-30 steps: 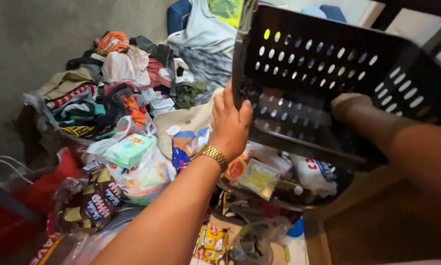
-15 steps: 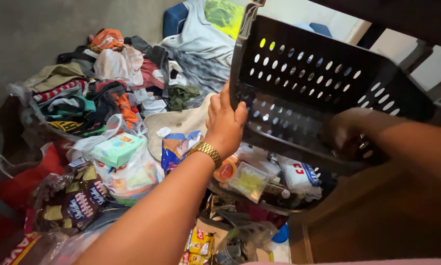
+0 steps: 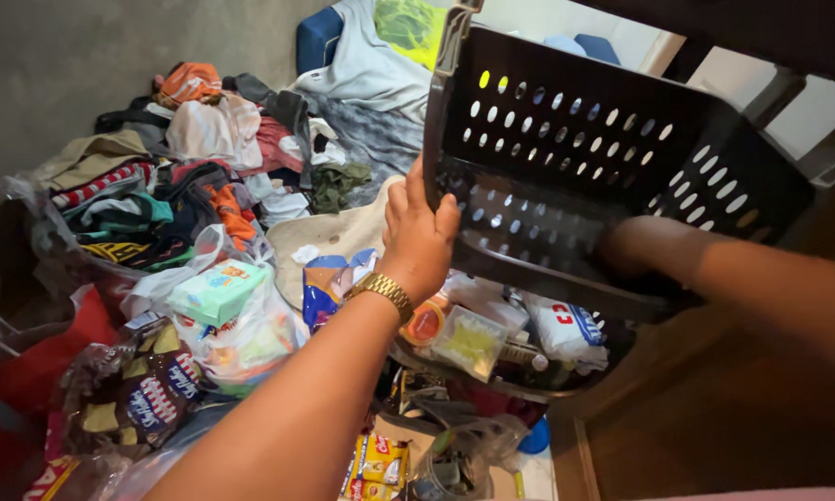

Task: The person sits on the floor and sorts various items from plastic bags and a black basket. They use scissors to cut open yellow Champion drink sachets and place them on the floor, then handle other packaged goods and containers, moving them between the basket and the floor.

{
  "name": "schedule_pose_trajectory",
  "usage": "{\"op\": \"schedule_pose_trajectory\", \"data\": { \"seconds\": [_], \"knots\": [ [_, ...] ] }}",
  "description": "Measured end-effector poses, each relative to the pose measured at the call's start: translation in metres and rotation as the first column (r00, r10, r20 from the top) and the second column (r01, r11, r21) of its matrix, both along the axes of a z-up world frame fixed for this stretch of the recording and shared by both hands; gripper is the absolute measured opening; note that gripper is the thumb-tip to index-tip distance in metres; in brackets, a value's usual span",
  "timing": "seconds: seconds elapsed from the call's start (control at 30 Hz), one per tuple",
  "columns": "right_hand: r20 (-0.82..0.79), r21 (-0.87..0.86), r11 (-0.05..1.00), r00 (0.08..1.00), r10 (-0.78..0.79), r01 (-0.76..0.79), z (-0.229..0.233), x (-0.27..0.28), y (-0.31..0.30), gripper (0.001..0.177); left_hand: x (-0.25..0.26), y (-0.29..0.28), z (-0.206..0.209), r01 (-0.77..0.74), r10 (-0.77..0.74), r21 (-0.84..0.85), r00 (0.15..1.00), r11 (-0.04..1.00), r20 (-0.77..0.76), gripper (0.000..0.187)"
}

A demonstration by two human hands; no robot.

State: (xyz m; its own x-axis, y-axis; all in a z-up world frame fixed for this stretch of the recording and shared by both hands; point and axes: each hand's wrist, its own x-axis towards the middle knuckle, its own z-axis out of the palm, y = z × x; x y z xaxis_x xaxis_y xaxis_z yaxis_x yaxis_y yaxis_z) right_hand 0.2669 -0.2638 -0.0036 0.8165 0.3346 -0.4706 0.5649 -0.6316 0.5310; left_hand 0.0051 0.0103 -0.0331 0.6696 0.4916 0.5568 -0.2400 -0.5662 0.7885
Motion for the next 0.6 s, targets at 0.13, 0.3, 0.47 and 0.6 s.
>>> {"op": "schedule_pose_trajectory", "data": {
  "seconds": [0.13, 0.3, 0.47, 0.6],
  "knots": [
    [-0.197, -0.003, 0.999, 0.980, -0.041, 0.042, 0.020, -0.028, 0.021, 0.029, -0.003, -0.003, 0.000, -0.019, 0.019, -0.010, 1.000, 1.000, -0.004, 0.067],
    [-0.423, 0.147, 0.987, 0.906, 0.005, 0.063, 0.044, -0.062, 0.050, 0.033, -0.004, 0.000, 0.000, 0.021, -0.022, -0.008, 1.000, 1.000, -0.022, 0.072],
    [-0.586, 0.670, 0.630, 0.801, 0.122, 0.394, 0.021, -0.089, 0.129, 0.022, 0.000, 0.003, -0.006, 0.058, -0.061, -0.027, 0.993, 0.998, -0.102, 0.073],
    [-0.363, 0.897, 0.300, 0.928, 0.078, 0.326, -0.010, -0.082, 0.203, 0.034, 0.009, 0.013, -0.016, 0.113, -0.114, -0.043, 0.993, 0.993, -0.032, 0.066]
  ]
}}
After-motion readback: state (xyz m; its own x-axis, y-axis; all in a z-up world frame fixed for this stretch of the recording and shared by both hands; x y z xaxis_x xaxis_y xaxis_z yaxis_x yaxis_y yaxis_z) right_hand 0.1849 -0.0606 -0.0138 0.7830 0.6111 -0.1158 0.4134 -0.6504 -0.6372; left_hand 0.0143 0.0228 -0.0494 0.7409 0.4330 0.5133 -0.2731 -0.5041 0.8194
